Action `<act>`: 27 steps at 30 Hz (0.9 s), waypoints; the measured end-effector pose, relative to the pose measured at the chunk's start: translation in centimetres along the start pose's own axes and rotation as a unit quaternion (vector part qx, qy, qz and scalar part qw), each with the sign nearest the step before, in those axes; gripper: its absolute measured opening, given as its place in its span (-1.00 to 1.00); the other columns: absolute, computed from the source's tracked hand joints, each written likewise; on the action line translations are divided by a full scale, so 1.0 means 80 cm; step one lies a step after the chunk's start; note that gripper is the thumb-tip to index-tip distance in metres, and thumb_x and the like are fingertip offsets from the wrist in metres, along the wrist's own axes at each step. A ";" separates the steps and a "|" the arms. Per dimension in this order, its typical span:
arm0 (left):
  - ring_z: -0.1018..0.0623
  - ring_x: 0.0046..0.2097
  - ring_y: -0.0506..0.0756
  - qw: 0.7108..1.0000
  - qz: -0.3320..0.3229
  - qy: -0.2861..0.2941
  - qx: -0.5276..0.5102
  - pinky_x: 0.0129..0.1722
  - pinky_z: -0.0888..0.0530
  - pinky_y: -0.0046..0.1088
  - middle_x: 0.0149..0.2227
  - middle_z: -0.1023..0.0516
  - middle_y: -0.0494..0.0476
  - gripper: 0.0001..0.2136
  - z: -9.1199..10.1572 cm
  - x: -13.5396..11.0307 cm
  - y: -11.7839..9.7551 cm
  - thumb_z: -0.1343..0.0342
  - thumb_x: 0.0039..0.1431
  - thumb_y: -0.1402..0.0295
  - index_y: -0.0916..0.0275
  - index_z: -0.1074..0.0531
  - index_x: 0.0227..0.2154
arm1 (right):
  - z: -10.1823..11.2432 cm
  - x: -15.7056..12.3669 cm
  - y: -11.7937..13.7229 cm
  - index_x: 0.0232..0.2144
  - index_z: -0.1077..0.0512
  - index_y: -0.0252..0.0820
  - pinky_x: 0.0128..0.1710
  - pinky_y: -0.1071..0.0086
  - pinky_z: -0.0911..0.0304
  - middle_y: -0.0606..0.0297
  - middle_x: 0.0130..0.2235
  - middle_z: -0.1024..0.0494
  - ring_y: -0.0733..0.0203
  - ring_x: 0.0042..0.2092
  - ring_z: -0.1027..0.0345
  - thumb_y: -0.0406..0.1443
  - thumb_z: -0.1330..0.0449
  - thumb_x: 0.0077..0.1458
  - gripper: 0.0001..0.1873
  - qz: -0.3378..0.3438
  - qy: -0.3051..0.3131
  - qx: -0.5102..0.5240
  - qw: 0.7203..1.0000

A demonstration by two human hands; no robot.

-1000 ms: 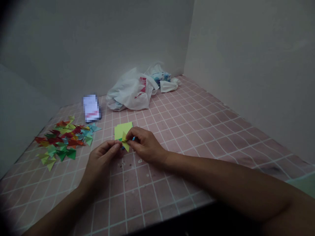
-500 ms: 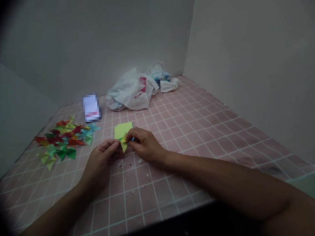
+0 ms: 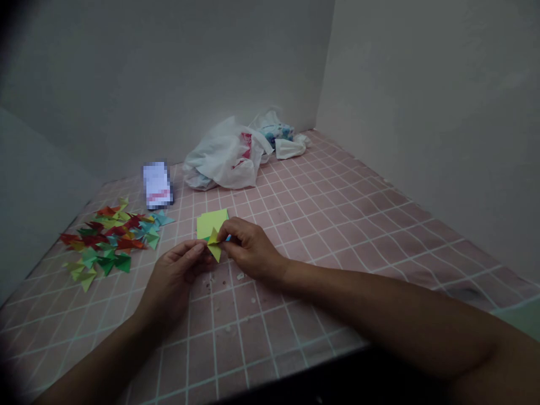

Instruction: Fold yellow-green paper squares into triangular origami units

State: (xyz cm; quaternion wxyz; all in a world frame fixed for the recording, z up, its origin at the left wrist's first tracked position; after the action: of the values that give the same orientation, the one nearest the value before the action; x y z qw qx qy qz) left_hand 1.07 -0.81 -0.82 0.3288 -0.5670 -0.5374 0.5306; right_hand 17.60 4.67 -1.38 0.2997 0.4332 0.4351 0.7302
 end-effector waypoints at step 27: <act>-0.56 -0.37 -0.04 0.999 -0.008 0.000 -0.049 -0.27 -0.47 -0.56 -0.42 -0.57 -0.02 -0.72 -0.001 0.004 0.001 -0.41 -0.13 0.43 0.27 -0.41 -0.38 | -0.002 0.001 0.002 -0.33 -0.44 -0.18 -0.18 0.34 -0.26 0.28 -0.29 -0.52 0.25 -0.22 -0.38 -0.53 -0.13 0.10 -0.81 0.062 0.026 -0.060 0.996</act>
State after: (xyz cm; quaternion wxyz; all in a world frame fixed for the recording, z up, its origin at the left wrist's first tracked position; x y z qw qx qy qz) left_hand 1.12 -0.52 -0.99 0.3049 -0.5786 -0.5671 0.5007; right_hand 17.45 4.61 -1.25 0.2677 0.4211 0.3702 0.7836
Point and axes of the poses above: each hand's wrist, its own x-axis towards the middle knuckle, its own z-axis out of the back of the hand, y = z × x, the point moved 1 cm from there along x, towards the middle knuckle
